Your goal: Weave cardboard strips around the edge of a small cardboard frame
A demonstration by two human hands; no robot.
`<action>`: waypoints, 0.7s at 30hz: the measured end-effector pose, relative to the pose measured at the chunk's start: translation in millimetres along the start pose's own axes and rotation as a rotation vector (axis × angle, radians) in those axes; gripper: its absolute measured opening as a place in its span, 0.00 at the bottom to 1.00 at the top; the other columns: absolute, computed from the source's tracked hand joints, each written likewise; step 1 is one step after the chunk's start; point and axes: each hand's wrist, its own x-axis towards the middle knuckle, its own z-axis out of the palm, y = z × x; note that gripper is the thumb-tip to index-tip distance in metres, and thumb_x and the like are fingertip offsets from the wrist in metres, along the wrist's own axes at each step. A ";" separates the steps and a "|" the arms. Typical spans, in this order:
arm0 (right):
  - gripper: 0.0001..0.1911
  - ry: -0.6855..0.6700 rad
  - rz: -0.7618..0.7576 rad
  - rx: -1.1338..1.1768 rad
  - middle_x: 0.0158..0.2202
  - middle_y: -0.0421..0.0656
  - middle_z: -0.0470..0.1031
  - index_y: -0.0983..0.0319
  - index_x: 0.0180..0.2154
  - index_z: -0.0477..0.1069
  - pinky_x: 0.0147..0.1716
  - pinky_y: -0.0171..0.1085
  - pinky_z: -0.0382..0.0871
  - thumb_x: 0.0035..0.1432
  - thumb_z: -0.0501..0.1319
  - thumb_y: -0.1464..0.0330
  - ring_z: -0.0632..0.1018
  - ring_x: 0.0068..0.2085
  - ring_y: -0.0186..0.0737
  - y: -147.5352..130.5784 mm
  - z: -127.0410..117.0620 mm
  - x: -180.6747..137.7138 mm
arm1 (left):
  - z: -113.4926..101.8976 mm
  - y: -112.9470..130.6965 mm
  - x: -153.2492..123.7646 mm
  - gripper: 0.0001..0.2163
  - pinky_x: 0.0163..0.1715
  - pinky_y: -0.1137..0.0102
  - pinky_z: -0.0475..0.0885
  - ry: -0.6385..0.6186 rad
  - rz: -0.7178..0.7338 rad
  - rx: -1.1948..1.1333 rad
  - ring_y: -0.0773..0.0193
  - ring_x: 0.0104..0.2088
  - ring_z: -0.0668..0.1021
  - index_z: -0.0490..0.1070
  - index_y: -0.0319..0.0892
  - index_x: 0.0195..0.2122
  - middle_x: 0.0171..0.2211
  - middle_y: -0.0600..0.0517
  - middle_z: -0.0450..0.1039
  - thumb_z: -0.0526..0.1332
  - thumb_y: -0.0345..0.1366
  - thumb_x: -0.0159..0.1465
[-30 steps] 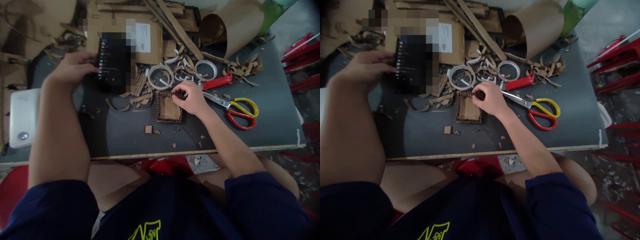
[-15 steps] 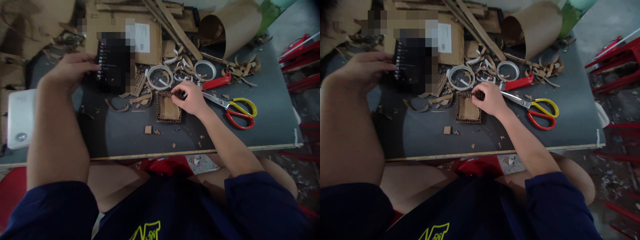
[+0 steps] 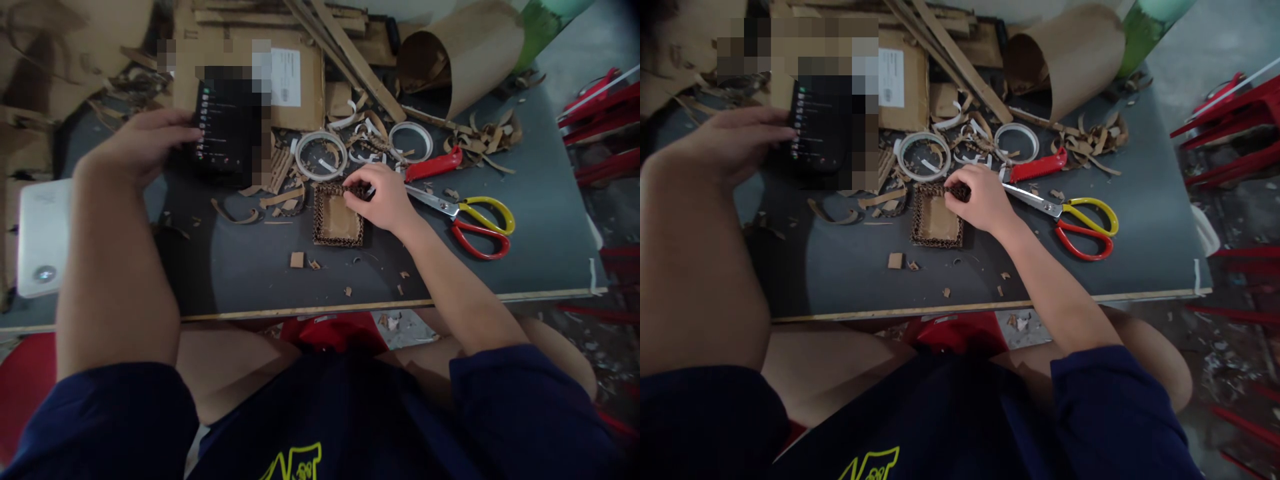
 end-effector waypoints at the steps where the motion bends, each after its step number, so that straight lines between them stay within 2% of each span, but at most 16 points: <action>1: 0.07 0.002 -0.002 -0.002 0.36 0.43 0.77 0.59 0.36 0.76 0.47 0.49 0.71 0.57 0.61 0.65 0.77 0.43 0.47 0.3 0.2 -0.1 | 0.3 0.9 0.1 0.15 0.52 0.63 0.73 -0.001 0.013 -0.015 0.58 0.61 0.73 0.73 0.59 0.33 0.32 0.55 0.79 0.69 0.51 0.44; 6: 0.05 -0.010 0.006 -0.020 0.37 0.43 0.77 0.57 0.36 0.75 0.47 0.51 0.72 0.58 0.61 0.65 0.77 0.44 0.48 -0.4 -0.2 0.0 | 2.0 5.5 -1.3 0.15 0.63 0.60 0.67 -0.016 0.045 -0.119 0.52 0.55 0.77 0.77 0.48 0.31 0.37 0.56 0.80 0.65 0.38 0.40; 8: 0.04 -0.020 0.018 -0.022 0.37 0.43 0.77 0.57 0.36 0.74 0.47 0.51 0.72 0.58 0.61 0.66 0.77 0.44 0.48 -1.5 -0.8 0.2 | 1.9 7.5 -4.0 0.16 0.62 0.60 0.69 -0.034 0.029 -0.139 0.51 0.57 0.76 0.77 0.51 0.31 0.38 0.56 0.81 0.64 0.35 0.38; 11: 0.04 -0.016 0.015 -0.013 0.37 0.43 0.77 0.57 0.36 0.74 0.47 0.51 0.73 0.58 0.61 0.66 0.77 0.44 0.49 -2.3 -1.2 0.4 | 1.2 5.9 -4.9 0.16 0.59 0.60 0.74 -0.059 0.037 -0.111 0.52 0.62 0.73 0.77 0.57 0.33 0.39 0.57 0.81 0.67 0.36 0.41; 16: 0.05 -0.001 -0.001 0.006 0.36 0.44 0.78 0.57 0.35 0.75 0.46 0.51 0.72 0.57 0.61 0.65 0.78 0.43 0.48 -0.9 -0.4 0.4 | 1.5 -8.5 7.2 0.15 0.65 0.57 0.65 0.076 0.059 -0.163 0.50 0.58 0.75 0.77 0.47 0.35 0.39 0.54 0.80 0.66 0.37 0.44; 21: 0.06 0.012 -0.010 0.019 0.36 0.44 0.78 0.58 0.35 0.76 0.47 0.52 0.71 0.56 0.61 0.65 0.78 0.42 0.49 0.4 0.6 0.6 | 2.5 -5.9 6.6 0.16 0.63 0.58 0.65 0.026 0.056 -0.129 0.51 0.56 0.75 0.75 0.48 0.33 0.37 0.55 0.79 0.68 0.40 0.40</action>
